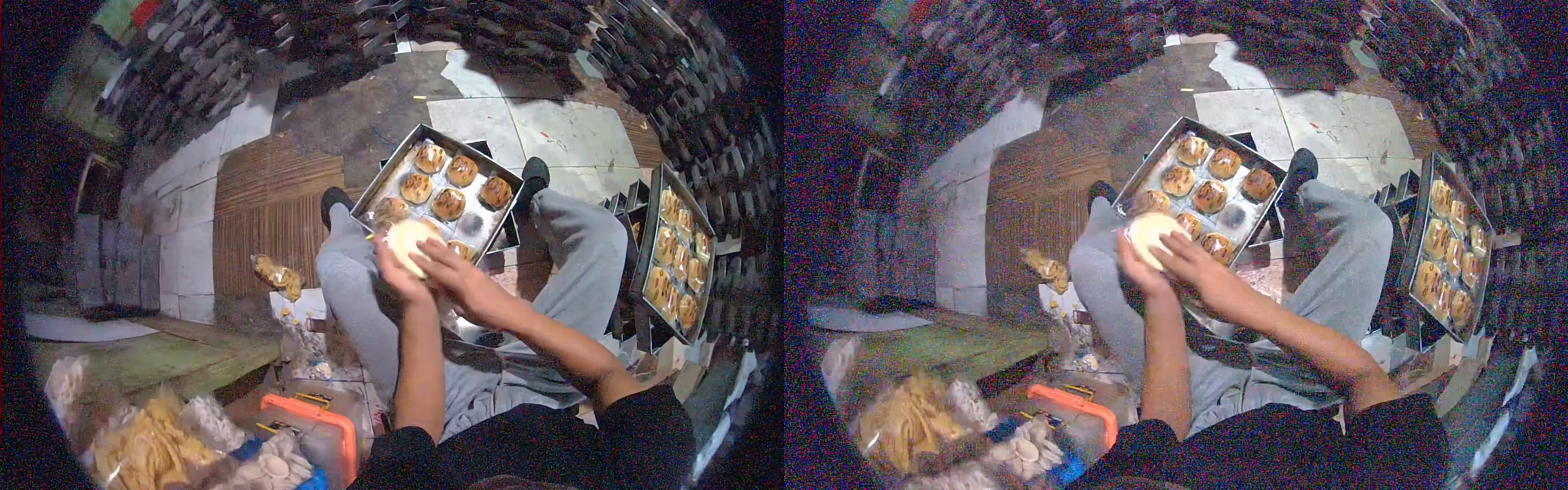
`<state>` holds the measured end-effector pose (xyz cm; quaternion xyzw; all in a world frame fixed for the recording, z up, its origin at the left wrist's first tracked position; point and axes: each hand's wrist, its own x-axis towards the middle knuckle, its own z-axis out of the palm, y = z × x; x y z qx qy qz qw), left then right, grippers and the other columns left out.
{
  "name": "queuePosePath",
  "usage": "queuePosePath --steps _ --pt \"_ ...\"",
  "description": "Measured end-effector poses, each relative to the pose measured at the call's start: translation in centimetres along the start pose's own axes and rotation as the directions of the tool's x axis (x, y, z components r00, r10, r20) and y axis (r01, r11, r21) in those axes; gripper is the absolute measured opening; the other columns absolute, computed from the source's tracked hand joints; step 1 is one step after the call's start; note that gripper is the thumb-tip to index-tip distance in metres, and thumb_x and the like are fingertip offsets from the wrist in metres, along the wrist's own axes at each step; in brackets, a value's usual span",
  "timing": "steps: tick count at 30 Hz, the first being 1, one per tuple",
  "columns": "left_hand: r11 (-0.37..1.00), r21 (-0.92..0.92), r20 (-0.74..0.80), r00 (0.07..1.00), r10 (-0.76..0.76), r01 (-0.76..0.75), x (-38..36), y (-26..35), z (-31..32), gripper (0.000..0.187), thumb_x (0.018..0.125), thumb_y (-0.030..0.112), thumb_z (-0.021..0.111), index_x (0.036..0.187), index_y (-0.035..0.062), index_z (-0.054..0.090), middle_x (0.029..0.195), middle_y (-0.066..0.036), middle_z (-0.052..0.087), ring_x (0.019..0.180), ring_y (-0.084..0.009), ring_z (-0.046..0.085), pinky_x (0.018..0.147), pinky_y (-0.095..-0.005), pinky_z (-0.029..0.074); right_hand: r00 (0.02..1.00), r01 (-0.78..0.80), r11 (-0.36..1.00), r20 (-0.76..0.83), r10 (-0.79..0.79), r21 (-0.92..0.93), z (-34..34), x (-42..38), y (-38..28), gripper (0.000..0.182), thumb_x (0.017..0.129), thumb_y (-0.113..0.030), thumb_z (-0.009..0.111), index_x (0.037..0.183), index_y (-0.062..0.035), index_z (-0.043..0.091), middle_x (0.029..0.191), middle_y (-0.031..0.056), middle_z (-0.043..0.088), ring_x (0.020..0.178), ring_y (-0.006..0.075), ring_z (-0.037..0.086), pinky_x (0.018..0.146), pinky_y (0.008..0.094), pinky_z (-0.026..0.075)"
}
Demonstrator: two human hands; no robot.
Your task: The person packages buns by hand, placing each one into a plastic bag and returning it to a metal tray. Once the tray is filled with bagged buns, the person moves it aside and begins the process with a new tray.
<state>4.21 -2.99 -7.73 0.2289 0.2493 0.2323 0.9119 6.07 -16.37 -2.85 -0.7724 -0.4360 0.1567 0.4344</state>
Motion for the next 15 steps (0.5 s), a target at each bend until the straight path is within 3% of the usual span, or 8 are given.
queuePosePath --steps 3,5,7,9,11,12,13,15 --pt "0.972 0.229 -0.039 0.997 0.065 -0.055 0.2 -2.3 -0.6 0.055 0.106 0.041 0.044 0.142 0.0003 0.049 0.138 -0.013 0.056 0.126 -0.0278 0.055 0.109 -0.0406 0.042 0.987 -0.07 0.992 -0.152 0.053 -0.108 -0.2 2.3 -0.2 0.053 0.092 -0.005 0.061 0.143 -0.0045 0.051 0.155 0.0225 0.039 0.143 0.0425 0.038 0.117 0.0458 0.033" --pt "0.984 -0.061 0.135 0.979 -0.155 0.165 1.1 -0.6 -0.6 0.062 0.104 0.047 0.046 0.145 -0.0004 0.046 0.14 -0.017 0.056 0.123 -0.0332 0.058 0.103 -0.044 0.049 0.991 -0.047 0.997 -0.129 0.039 -0.06 -0.1 2.2 -0.6 0.042 0.092 -0.009 0.063 0.134 -0.0043 0.057 0.143 0.0231 0.049 0.132 0.0412 0.048 0.11 0.0461 0.039" --pt "0.98 -0.057 -0.077 0.978 -0.194 0.19 0.4 1.4 3.2 0.068 0.103 0.052 0.046 0.145 -0.0008 0.045 0.14 -0.018 0.057 0.123 -0.0356 0.059 0.102 -0.0462 0.05 0.994 -0.026 1.0 -0.107 0.025 -0.009 -0.7 2.2 -1.5 0.033 0.092 -0.013 0.065 0.124 -0.0041 0.064 0.132 0.0237 0.059 0.122 0.0398 0.057 0.104 0.0463 0.045" --pt "0.988 -0.007 0.01 0.988 -0.156 0.156 0.1 0.5 3.0 0.067 0.102 0.059 0.043 0.141 0.0048 0.049 0.123 -0.014 0.065 0.104 -0.03 0.067 0.077 -0.0455 0.059 0.932 -0.345 0.905 -0.027 0.362 0.249 -1.7 2.1 -3.0 0.017 0.094 -0.017 0.067 0.1 -0.0019 0.068 0.094 0.0175 0.068 0.089 0.0324 0.067 0.082 0.0403 0.052" --pt "0.954 -0.163 0.109 0.966 -0.235 0.251 1.0 0.0 1.6 0.068 0.1 0.061 0.044 0.142 0.0081 0.048 0.123 -0.013 0.066 0.101 -0.0305 0.068 0.078 -0.0482 0.06 0.983 -0.167 0.946 -0.029 0.182 0.277 -2.9 0.9 -2.0 0.019 0.095 -0.019 0.067 0.09 -0.0005 0.066 0.072 0.0104 0.065 0.072 0.0242 0.066 0.069 0.0362 0.051" --pt "0.979 -0.114 0.111 0.982 -0.156 0.168 1.0 0.7 1.5 0.068 0.1 0.061 0.044 0.142 0.0084 0.048 0.124 -0.014 0.065 0.102 -0.0311 0.068 0.08 -0.0485 0.06 0.88 -0.234 0.839 0.475 -0.033 0.492 -4.5 0.3 -2.8 0.019 0.096 -0.018 0.066 0.09 -0.0001 0.066 0.073 0.009 0.066 0.072 0.0208 0.066 0.069 0.036 0.051" --pt "0.994 -0.062 0.115 0.99 -0.078 0.085 0.9 1.5 1.2 0.067 0.1 0.06 0.044 0.143 0.0087 0.048 0.125 -0.014 0.065 0.103 -0.0318 0.068 0.082 -0.0487 0.06 0.532 -0.399 0.692 0.767 -0.359 0.601 -5.7 -0.3 -3.4 0.019 0.097 -0.017 0.065 0.09 0.0003 0.066 0.074 0.0077 0.066 0.072 0.0173 0.065 0.068 0.0357 0.051" --pt "0.995 -0.099 0.144 0.989 -0.016 0.03 -0.1 3.1 2.7 0.067 0.102 0.057 0.04 0.141 0.0041 0.049 0.132 -0.02 0.062 0.112 -0.0457 0.064 0.088 -0.058 0.058 0.702 -0.564 0.628 0.712 0.022 0.536 -7.3 -1.2 -4.6 0.02 0.096 -0.015 0.067 0.095 0.004 0.065 0.083 0.0083 0.068 0.079 0.0183 0.068 0.072 0.0325 0.053"
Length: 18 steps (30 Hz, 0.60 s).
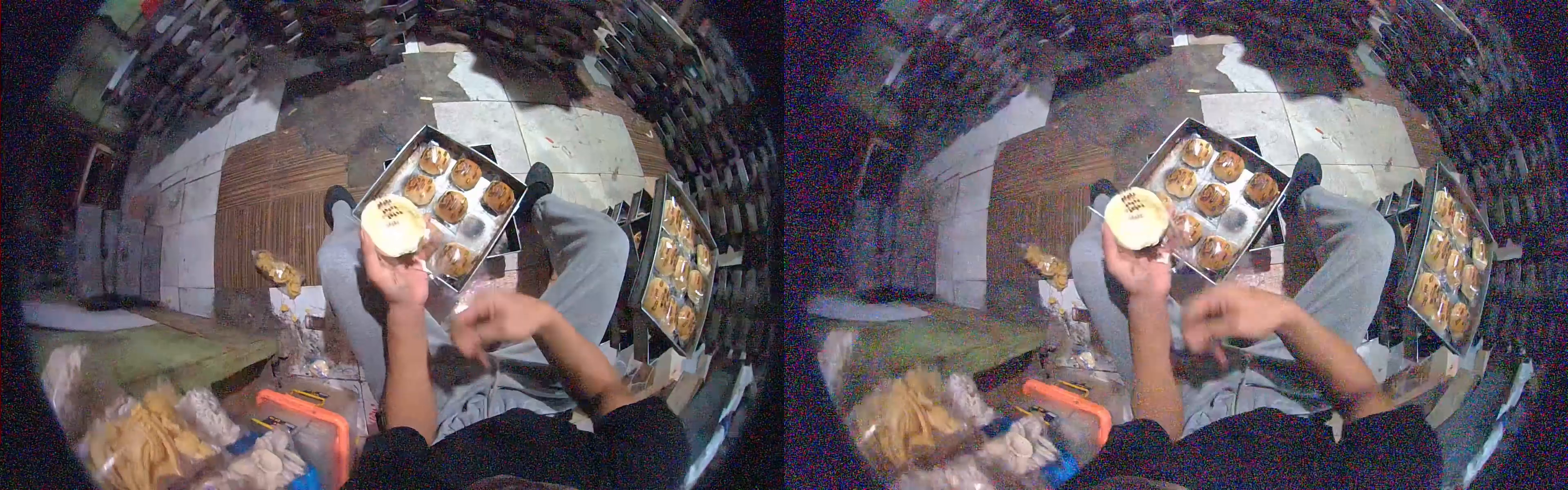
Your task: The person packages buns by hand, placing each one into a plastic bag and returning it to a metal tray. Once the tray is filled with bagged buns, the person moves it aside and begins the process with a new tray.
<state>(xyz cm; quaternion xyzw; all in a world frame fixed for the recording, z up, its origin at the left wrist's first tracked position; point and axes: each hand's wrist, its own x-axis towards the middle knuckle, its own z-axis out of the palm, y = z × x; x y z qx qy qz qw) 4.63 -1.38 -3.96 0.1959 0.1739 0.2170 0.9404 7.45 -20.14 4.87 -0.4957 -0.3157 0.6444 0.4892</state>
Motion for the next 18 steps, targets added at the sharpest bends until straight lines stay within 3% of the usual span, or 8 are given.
queuePosePath --steps 2,6,8,9,10,12,16,18 --pt "0.997 0.015 0.036 0.996 -0.077 0.076 -1.7 -0.3 0.9 0.066 0.101 0.057 0.045 0.144 0.0063 0.047 0.13 -0.016 0.063 0.109 -0.0359 0.066 0.085 -0.05 0.059 0.662 0.253 0.859 -0.568 -0.489 -0.445 0.2 2.9 2.9 0.017 0.095 -0.014 0.068 0.1 0.0014 0.065 0.084 0.0082 0.068 0.078 0.0197 0.069 0.072 0.0331 0.053" --pt "0.999 0.028 -0.105 0.994 0.033 -0.031 -3.6 -0.7 2.1 0.059 0.101 0.05 0.05 0.142 0.0069 0.049 0.13 -0.016 0.063 0.112 -0.0362 0.066 0.085 -0.0526 0.06 0.783 0.174 0.683 -0.321 -0.533 -0.709 2.6 2.3 3.5 0.028 0.098 -0.029 0.063 0.1 -0.0014 0.064 0.09 0.0165 0.07 0.082 0.0276 0.069 0.077 0.0409 0.053" --pt "0.997 -0.033 0.071 0.995 0.077 -0.074 -3.8 1.7 0.4 0.059 0.101 0.05 0.048 0.142 0.0074 0.049 0.131 -0.017 0.063 0.115 -0.0373 0.065 0.086 -0.0533 0.06 0.939 0.32 0.869 0.251 -0.237 -0.378 2.1 -0.4 2.0 0.026 0.097 -0.026 0.064 0.102 -0.0006 0.064 0.088 0.0175 0.068 0.085 0.0329 0.069 0.08 0.0435 0.053" --pt "0.99 -0.135 0.103 0.995 -0.019 0.033 -3.9 3.7 0.4 0.061 0.101 0.053 0.047 0.142 0.0072 0.049 0.134 -0.018 0.061 0.12 -0.0426 0.06 0.09 -0.0578 0.057 0.934 0.326 0.87 0.268 -0.236 -0.37 2.3 -0.3 2.1 0.026 0.097 -0.026 0.064 0.102 -0.0006 0.064 0.088 0.0175 0.068 0.085 0.0329 0.069 0.08 0.0435 0.053" --pt "0.999 -0.021 0.08 0.995 0.051 -0.05 -4.3 4.2 0.6 0.063 0.101 0.055 0.046 0.143 0.0075 0.048 0.135 -0.018 0.06 0.12 -0.0429 0.06 0.091 -0.0609 0.055 0.927 0.296 0.812 -0.054 -0.372 -0.503 2.4 0.0 2.2 0.02 0.096 -0.019 0.065 0.103 -0.0002 0.066 0.089 0.0151 0.068 0.083 0.0278 0.068 0.076 0.0402 0.053" --pt "0.999 0.048 0.026 1.0 0.009 -0.011 -6.3 4.7 1.1 0.066 0.102 0.058 0.042 0.142 0.0053 0.048 0.135 -0.017 0.06 0.122 -0.0398 0.059 0.093 -0.0607 0.054 0.536 0.095 0.72 -0.574 -0.619 -0.688 2.7 1.0 2.4 0.013 0.094 -0.006 0.068 0.105 0.0007 0.069 0.09 0.0104 0.067 0.08 0.0176 0.066 0.07 0.0336 0.052" --pt "0.962 0.27 0.003 0.999 0.042 -0.041 -12.6 4.7 0.8 0.065 0.107 0.055 0.035 0.139 0.0004 0.05 0.135 -0.014 0.06 0.115 -0.0279 0.064 0.093 -0.0421 0.055 0.391 0.367 0.465 -0.319 -0.863 -0.806 1.3 4.9 3.8 0.012 0.095 -0.004 0.066 0.104 0.0015 0.071 0.09 0.0078 0.067 0.079 0.0149 0.065 0.067 0.0317 0.053" --pt "0.408 0.806 -0.423 0.9 -0.106 0.428 -14.0 8.4 -0.8 0.054 0.107 0.047 0.043 0.131 0.0015 0.059 0.128 -0.015 0.064 0.113 -0.0269 0.063 0.09 -0.0403 0.054 0.458 0.422 0.735 -0.576 -0.678 -0.53 1.3 6.3 4.6 0.011 0.093 -0.001 0.066 0.102 0.0016 0.071 0.092 0.0068 0.069 0.079 0.0135 0.065 0.068 0.0302 0.053"
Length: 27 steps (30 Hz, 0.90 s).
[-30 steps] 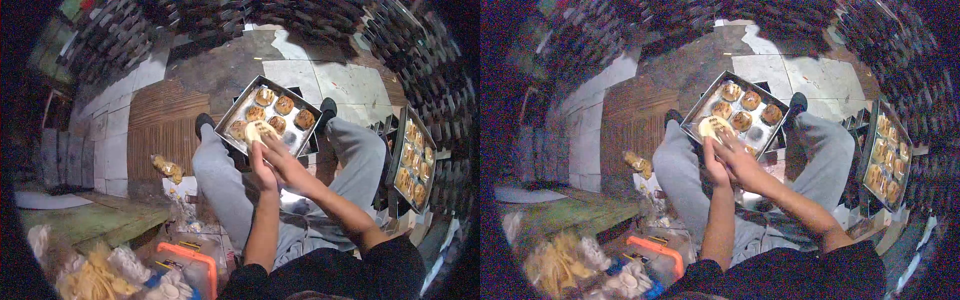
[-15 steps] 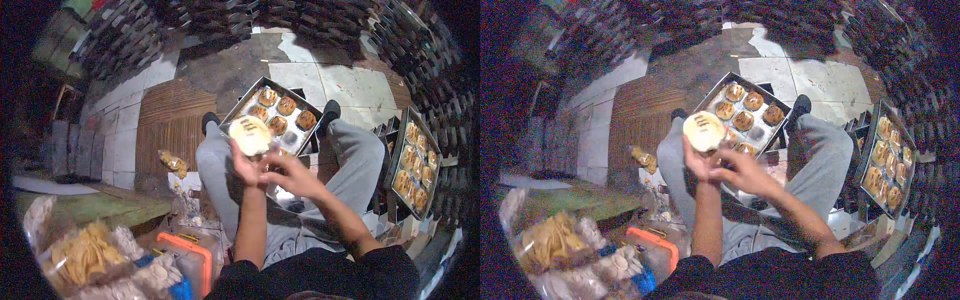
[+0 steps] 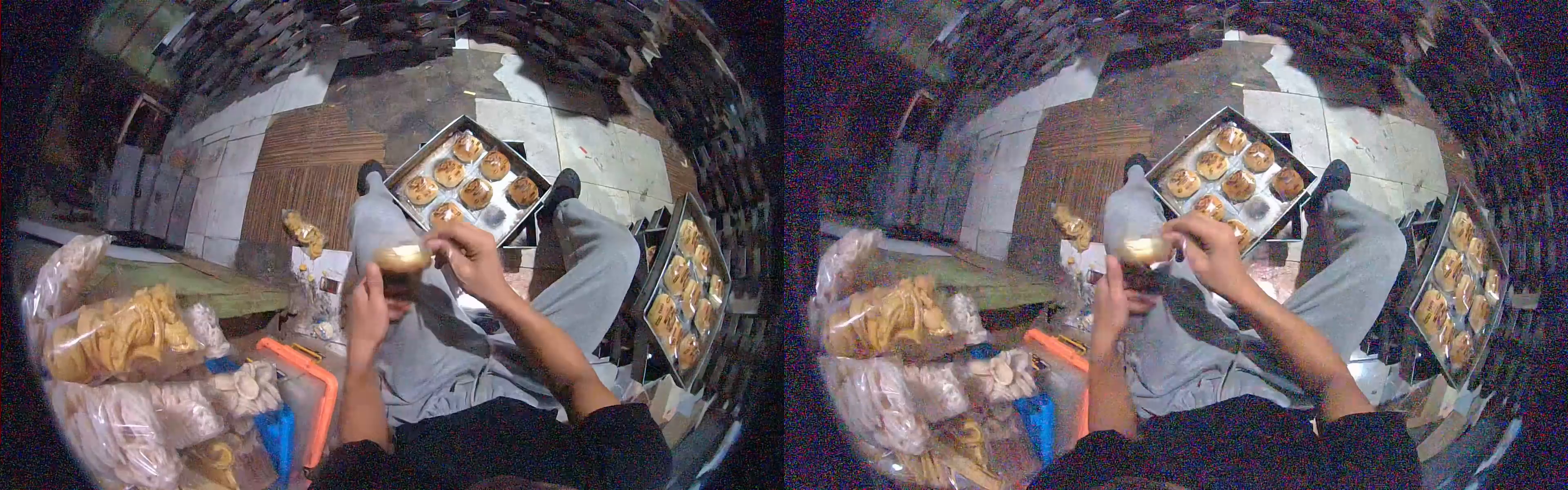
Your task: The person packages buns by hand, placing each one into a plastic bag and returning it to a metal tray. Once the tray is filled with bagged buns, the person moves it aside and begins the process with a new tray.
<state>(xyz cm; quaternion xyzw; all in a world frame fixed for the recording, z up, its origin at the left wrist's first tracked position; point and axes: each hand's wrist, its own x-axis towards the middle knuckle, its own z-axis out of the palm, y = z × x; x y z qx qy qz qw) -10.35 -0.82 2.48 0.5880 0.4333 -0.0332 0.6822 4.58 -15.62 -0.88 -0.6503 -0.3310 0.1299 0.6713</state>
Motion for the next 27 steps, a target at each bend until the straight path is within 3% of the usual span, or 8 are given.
queuePosePath --steps 3,11,14,15,16,18,19,27 --pt "0.652 0.642 -0.187 0.742 0.644 -0.404 0.9 0.6 -1.3 0.034 0.103 0.029 0.059 0.123 0.0026 0.065 0.118 -0.016 0.066 0.107 -0.0279 0.064 0.085 -0.0391 0.053 0.996 -0.062 0.994 -0.057 0.067 0.092 1.5 1.6 0.1 0.01 0.093 -0.006 0.068 0.098 0.0017 0.072 0.09 0.0087 0.07 0.079 0.0146 0.066 0.069 0.0297 0.052" --pt "0.222 0.415 -0.078 0.208 0.975 -0.883 5.7 3.4 -3.1 0.012 0.091 0.0 0.067 0.103 0.0027 0.068 0.1 -0.012 0.065 0.094 -0.0245 0.064 0.083 -0.0349 0.053 0.952 0.3 0.913 0.019 -0.306 -0.276 2.3 4.9 -6.2 0.012 0.085 -0.006 0.076 0.096 -0.001 0.074 0.088 0.0087 0.071 0.078 0.0196 0.067 0.07 0.0296 0.053" --pt "0.289 0.235 -0.15 0.259 0.954 -0.928 3.7 3.4 -2.9 0.011 0.094 -0.001 0.065 0.104 0.0026 0.065 0.098 -0.011 0.064 0.094 -0.0219 0.063 0.081 -0.032 0.052 0.888 0.429 0.821 0.01 -0.46 -0.377 0.5 3.5 -6.0 0.011 0.084 -0.007 0.076 0.092 -0.0003 0.073 0.093 0.0086 0.071 0.082 0.0234 0.067 0.074 0.0308 0.053" --pt "0.544 0.161 -0.158 0.522 0.838 -0.824 3.1 2.7 -3.1 0.009 0.095 0.001 0.064 0.104 0.002 0.062 0.097 -0.012 0.064 0.087 -0.0205 0.062 0.078 -0.0304 0.052 0.952 0.216 0.847 -0.086 -0.293 -0.487 0.3 5.0 -5.0 0.008 0.084 -0.004 0.075 0.088 0.0013 0.07 0.096 0.0099 0.069 0.086 0.0208 0.067 0.073 0.0302 0.053" --pt "0.544 0.159 -0.156 0.523 0.838 -0.824 3.5 2.4 -2.8 0.009 0.095 0.001 0.064 0.104 0.002 0.062 0.097 -0.012 0.064 0.087 -0.0205 0.062 0.078 -0.0304 0.052 0.975 -0.18 0.98 -0.115 0.19 0.088 -0.3 5.4 -2.9 0.012 0.085 -0.01 0.074 0.094 -0.0009 0.073 0.095 0.0104 0.07 0.093 0.0183 0.066 0.086 0.0335 0.052" --pt "0.625 0.017 -0.219 0.607 0.764 -0.781 4.4 2.2 -2.0 0.01 0.094 0.005 0.068 0.102 0.0016 0.062 0.095 -0.012 0.063 0.077 -0.0192 0.06 0.076 -0.0303 0.051 0.948 -0.318 0.937 0.063 0.312 0.148 -1.2 4.4 -2.4 0.011 0.086 -0.01 0.075 0.09 -0.0003 0.073 0.093 0.0086 0.071 0.09 0.016 0.067 0.084 0.032 0.052" --pt "0.365 0.282 -0.133 0.34 0.931 -0.888 5.0 2.9 -2.5 0.015 0.091 0.007 0.073 0.098 0.0015 0.061 0.089 -0.011 0.061 0.072 -0.0185 0.058 0.072 -0.0309 0.05 0.948 -0.319 0.936 0.057 0.314 0.15 -1.4 4.8 -2.8 0.011 0.086 -0.01 0.075 0.09 -0.0003 0.073 0.093 0.0086 0.071 0.09 0.016 0.067 0.084 0.032 0.052" --pt "0.398 0.531 -0.195 0.35 0.916 -0.748 6.3 6.8 -1.0 0.015 0.091 0.008 0.072 0.089 0.0001 0.059 0.075 -0.011 0.061 0.069 -0.0208 0.058 0.065 -0.0344 0.047 0.889 -0.457 0.852 0.129 0.439 0.255 -0.5 9.0 2.0 0.02 0.092 -0.021 0.073 0.09 -0.0022 0.067 0.071 0.0018 0.061 0.05 0.0071 0.049 0.044 0.0254 0.035"
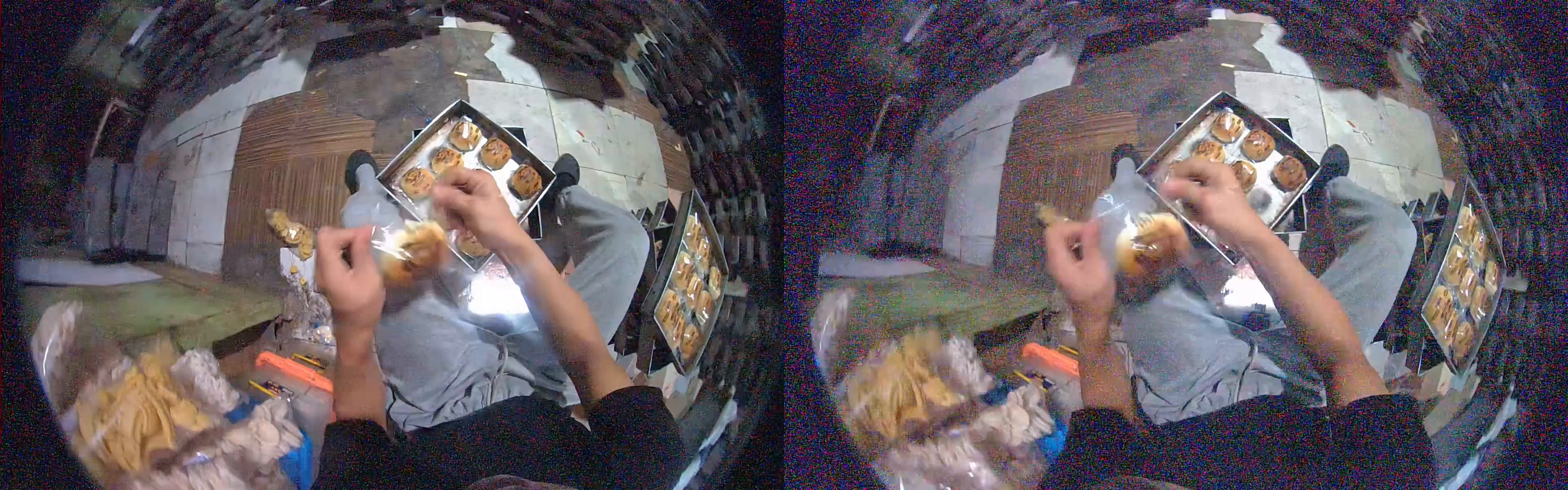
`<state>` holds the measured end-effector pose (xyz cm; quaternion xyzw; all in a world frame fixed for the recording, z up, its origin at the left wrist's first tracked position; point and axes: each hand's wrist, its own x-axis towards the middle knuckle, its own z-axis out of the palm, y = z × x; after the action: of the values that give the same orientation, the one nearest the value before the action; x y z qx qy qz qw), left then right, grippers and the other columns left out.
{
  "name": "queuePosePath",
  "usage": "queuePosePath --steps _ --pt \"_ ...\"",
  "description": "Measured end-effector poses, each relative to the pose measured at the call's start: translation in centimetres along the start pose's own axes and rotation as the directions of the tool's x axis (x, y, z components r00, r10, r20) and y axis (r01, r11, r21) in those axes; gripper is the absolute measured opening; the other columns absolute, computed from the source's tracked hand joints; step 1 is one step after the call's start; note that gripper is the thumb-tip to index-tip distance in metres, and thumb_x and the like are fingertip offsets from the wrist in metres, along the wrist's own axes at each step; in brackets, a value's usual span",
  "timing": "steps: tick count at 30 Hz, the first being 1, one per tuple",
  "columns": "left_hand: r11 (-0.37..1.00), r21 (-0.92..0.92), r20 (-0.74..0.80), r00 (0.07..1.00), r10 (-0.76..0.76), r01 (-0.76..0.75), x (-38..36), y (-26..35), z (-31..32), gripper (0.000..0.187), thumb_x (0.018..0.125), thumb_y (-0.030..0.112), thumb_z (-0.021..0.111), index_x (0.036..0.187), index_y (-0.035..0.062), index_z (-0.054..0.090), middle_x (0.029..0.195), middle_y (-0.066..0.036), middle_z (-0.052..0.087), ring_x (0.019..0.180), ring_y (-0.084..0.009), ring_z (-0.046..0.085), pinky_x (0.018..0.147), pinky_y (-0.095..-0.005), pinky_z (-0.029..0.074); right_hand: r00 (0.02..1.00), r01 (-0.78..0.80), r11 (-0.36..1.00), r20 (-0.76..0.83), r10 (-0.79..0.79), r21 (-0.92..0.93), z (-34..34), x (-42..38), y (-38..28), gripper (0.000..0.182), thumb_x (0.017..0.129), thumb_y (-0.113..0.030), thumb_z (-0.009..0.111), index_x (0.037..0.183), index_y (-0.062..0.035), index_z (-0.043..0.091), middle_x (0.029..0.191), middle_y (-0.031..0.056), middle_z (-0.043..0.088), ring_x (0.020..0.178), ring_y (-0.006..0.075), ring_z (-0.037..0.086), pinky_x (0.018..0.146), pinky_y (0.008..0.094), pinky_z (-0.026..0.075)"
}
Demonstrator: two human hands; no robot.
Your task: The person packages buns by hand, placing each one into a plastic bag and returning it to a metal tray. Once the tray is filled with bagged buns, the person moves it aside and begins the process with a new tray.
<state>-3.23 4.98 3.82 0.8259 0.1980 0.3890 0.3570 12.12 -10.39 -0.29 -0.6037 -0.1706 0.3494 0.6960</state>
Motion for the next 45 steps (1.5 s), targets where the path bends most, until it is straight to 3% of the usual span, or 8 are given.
queuePosePath --steps 5,10,14,21,25,31,36,45 --pt "0.977 0.097 0.084 0.977 -0.196 0.187 -7.4 -1.6 -3.0 0.019 0.096 0.014 0.069 0.089 0.0031 0.055 0.079 -0.004 0.057 0.076 -0.0144 0.054 0.063 -0.0292 0.046 0.964 -0.266 0.918 0.063 0.26 0.295 0.8 -3.7 8.5 0.023 0.1 -0.023 0.064 0.09 -0.0023 0.062 0.066 0.0044 0.059 0.046 0.0137 0.054 0.041 0.0296 0.04" --pt "0.509 -0.286 0.28 0.579 -0.766 0.812 -10.7 1.3 -2.2 0.018 0.096 0.007 0.065 0.112 -0.0007 0.062 0.113 -0.009 0.058 0.087 -0.0173 0.066 0.055 -0.0256 0.056 0.937 -0.349 0.895 0.078 0.342 0.278 2.5 -5.8 12.4 0.024 0.101 -0.025 0.062 0.098 -0.0019 0.061 0.077 0.0072 0.064 0.055 0.0173 0.061 0.043 0.0309 0.048" --pt "0.828 -0.168 0.399 0.805 -0.439 0.535 -11.5 0.5 -0.3 0.026 0.101 0.004 0.05 0.124 0.0033 0.061 0.14 -0.014 0.046 0.118 -0.0269 0.059 0.067 -0.0306 0.062 0.864 -0.498 0.585 0.422 0.274 0.641 -3.7 -4.4 11.8 0.065 0.098 -0.059 0.053 0.136 -0.0059 0.056 0.124 0.0193 0.066 0.106 0.0292 0.069 0.076 0.0413 0.064" --pt "0.965 -0.163 0.473 0.874 -0.107 0.206 -5.6 0.9 6.7 0.028 0.103 0.008 0.045 0.122 0.0015 0.065 0.147 -0.018 0.042 0.128 -0.0316 0.053 0.099 -0.0377 0.051 0.994 -0.072 0.997 -0.078 0.071 -0.017 -13.4 -2.8 8.6 0.08 0.083 -0.035 0.08 0.149 -0.0047 0.046 0.146 0.0178 0.053 0.128 0.0271 0.056 0.107 0.0388 0.046" --pt "0.981 -0.057 0.514 0.848 -0.132 0.187 -2.0 -0.9 9.5 0.028 0.104 0.013 0.048 0.124 0.001 0.063 0.148 -0.019 0.043 0.13 -0.0327 0.05 0.103 -0.0404 0.045 0.684 -0.603 0.649 -0.719 0.121 -0.464 -23.2 -4.6 15.5 0.087 0.084 -0.052 0.074 0.142 0.0073 0.047 0.133 0.0233 0.063 0.119 0.0343 0.064 0.104 0.0415 0.049" --pt "0.986 0.093 0.755 0.636 -0.161 0.139 -2.4 -6.6 12.7 0.032 0.098 0.012 0.058 0.128 0.0008 0.056 0.133 -0.024 0.055 0.123 -0.0414 0.053 0.105 -0.046 0.042 0.478 -0.875 0.452 -0.161 0.863 -0.175 -15.7 -5.1 22.9 0.075 0.082 -0.067 0.068 0.121 -0.003 0.068 0.117 0.0233 0.067 0.088 0.0347 0.073 0.077 0.0496 0.059" --pt "0.957 0.143 0.846 0.472 -0.25 0.251 -2.3 -7.9 11.2 0.033 0.101 0.018 0.056 0.13 0.0021 0.056 0.13 -0.023 0.058 0.119 -0.0407 0.057 0.102 -0.0457 0.045 0.641 -0.703 0.664 -0.178 0.747 0.256 -11.1 -5.2 30.8 0.012 0.081 -0.015 0.063 0.086 -0.0044 0.063 0.084 0.0053 0.059 0.074 0.0186 0.058 0.071 0.038 0.056" --pt "0.939 0.117 0.845 0.464 -0.265 0.325 -2.8 -7.3 9.9 0.038 0.102 0.028 0.056 0.127 0.0004 0.06 0.121 -0.023 0.066 0.112 -0.0374 0.063 0.097 -0.041 0.049 0.795 -0.095 0.68 -0.356 0.491 0.727 -15.0 -4.4 22.9 0.018 0.069 -0.006 0.052 0.083 0.0019 0.06 0.087 0.0151 0.062 0.082 0.032 0.064 0.087 0.0464 0.058"
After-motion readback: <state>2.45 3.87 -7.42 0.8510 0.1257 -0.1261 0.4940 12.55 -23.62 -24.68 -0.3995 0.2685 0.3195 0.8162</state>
